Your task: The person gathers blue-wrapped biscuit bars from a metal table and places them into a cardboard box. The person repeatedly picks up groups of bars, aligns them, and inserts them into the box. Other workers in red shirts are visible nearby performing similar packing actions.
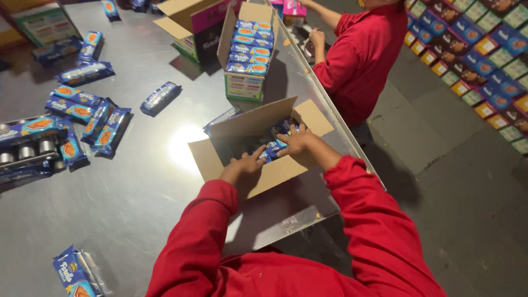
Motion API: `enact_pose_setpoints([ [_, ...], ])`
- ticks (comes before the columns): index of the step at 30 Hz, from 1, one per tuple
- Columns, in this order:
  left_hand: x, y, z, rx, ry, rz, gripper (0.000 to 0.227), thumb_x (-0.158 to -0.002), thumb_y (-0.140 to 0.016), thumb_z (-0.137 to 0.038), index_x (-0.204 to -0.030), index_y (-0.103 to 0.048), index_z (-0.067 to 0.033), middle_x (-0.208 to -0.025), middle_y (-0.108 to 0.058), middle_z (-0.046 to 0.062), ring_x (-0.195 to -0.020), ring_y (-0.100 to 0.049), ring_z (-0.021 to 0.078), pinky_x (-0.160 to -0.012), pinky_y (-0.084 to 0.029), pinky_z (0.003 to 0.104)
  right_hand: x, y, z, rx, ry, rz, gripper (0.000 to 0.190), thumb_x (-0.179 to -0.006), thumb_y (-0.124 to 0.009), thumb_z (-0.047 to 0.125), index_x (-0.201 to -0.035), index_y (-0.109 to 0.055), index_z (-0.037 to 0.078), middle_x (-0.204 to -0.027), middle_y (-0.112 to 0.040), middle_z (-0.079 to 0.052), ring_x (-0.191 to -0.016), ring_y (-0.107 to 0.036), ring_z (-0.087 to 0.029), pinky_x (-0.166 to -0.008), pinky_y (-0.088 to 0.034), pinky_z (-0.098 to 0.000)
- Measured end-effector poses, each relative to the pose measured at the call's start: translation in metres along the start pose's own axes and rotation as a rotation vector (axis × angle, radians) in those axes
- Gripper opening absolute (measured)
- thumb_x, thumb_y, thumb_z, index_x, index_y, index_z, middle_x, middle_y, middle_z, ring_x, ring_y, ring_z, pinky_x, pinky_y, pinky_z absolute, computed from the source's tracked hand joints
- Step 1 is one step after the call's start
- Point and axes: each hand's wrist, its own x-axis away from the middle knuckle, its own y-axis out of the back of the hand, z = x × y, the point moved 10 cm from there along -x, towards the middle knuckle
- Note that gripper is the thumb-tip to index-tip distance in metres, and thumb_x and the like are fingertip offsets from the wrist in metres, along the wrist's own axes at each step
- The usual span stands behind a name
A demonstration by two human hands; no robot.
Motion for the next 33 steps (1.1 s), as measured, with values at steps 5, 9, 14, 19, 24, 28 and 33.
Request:
enact_pose_setpoints([
  [5,0.011,0.021,-0.019,-0.222,-0.181,-0.068,0.068,-0.103,-0.049,-0.056,-0.168,-0.026,-0.0534,-0.143,-0.067,0.021,-0.128,-0.067,0.0452,-0.105,-0.053,0.059,-0.021,-0.017,-0.006,0.061,-0.101,0.276,0.111,-0.074,-0.065,0.083,-0.164,-0.014,0.044,-0.172,0.002,-0.021,-0.156,-0.005,-0.051,-0.123,-0.021,-0.0607],
  [9,0.015,0.023,-0.02,-0.642,0.16,0.067,0.084,-0.094,-0.068,-0.045,-0.161,-0.018,-0.0524,-0.151,-0.053,0.008,-0.131,-0.06,0.0347,-0.093,-0.058,0.054,-0.023,-0.026,-0.004,0.067,-0.123,0.362,0.125,-0.064,-0.066,0.088,-0.165,-0.009,0.04,-0.171,0.007,-0.025,-0.158,-0.007,-0.047,-0.125,-0.022,-0.0566],
  [14,0.006,0.015,-0.001,-0.641,0.003,0.011,0.09,-0.086,-0.059,-0.078,-0.162,-0.024,-0.0439,-0.143,-0.062,0.009,-0.132,-0.061,0.0271,-0.105,-0.049,0.042,-0.026,-0.043,0.006,-0.053,-0.038,0.414,0.138,-0.061,-0.067,0.088,-0.167,0.001,0.032,-0.166,0.018,-0.033,-0.157,0.008,-0.048,-0.124,-0.012,-0.0617],
  [19,-0.007,0.002,0.045,-0.431,-0.007,0.145,0.092,-0.084,-0.047,-0.088,-0.162,-0.02,-0.0456,-0.146,-0.057,0.013,-0.135,-0.054,0.0326,-0.109,-0.044,0.044,-0.01,-0.056,0.011,-0.184,-0.044,0.365,0.116,-0.073,-0.048,0.089,-0.166,0.002,0.04,-0.167,0.019,-0.032,-0.156,0.0,-0.054,-0.124,-0.015,-0.0624],
  [24,0.022,0.007,0.027,-0.504,-0.058,0.008,0.085,-0.09,-0.045,-0.083,-0.157,-0.04,-0.0303,-0.135,-0.067,0.011,-0.124,-0.065,0.0323,-0.099,-0.053,0.046,0.012,-0.043,0.026,0.007,-0.026,0.301,0.094,-0.085,-0.061,0.062,-0.163,-0.016,0.036,-0.158,-0.02,-0.027,-0.141,-0.036,-0.049,-0.112,-0.037,-0.0558],
  [28,0.039,0.016,0.004,-0.498,-0.172,-0.147,0.079,-0.087,-0.064,-0.066,-0.151,-0.05,-0.022,-0.115,-0.075,0.013,-0.108,-0.072,0.0342,-0.086,-0.057,0.046,0.018,-0.013,0.015,0.252,-0.023,0.136,0.058,-0.066,-0.089,0.022,-0.121,-0.071,0.016,-0.109,-0.077,-0.013,-0.104,-0.075,-0.03,-0.086,-0.06,-0.0431],
  [33,0.017,-0.002,0.002,-0.414,-0.136,0.017,0.053,-0.08,-0.081,-0.053,-0.11,-0.078,-0.0094,-0.112,-0.074,0.015,-0.109,-0.071,0.0327,-0.087,-0.057,0.044,0.002,-0.037,0.0,0.095,0.161,0.129,0.037,-0.062,-0.095,0.022,-0.088,-0.077,0.003,-0.089,-0.075,-0.02,-0.09,-0.074,-0.035,-0.08,-0.058,-0.0461],
])
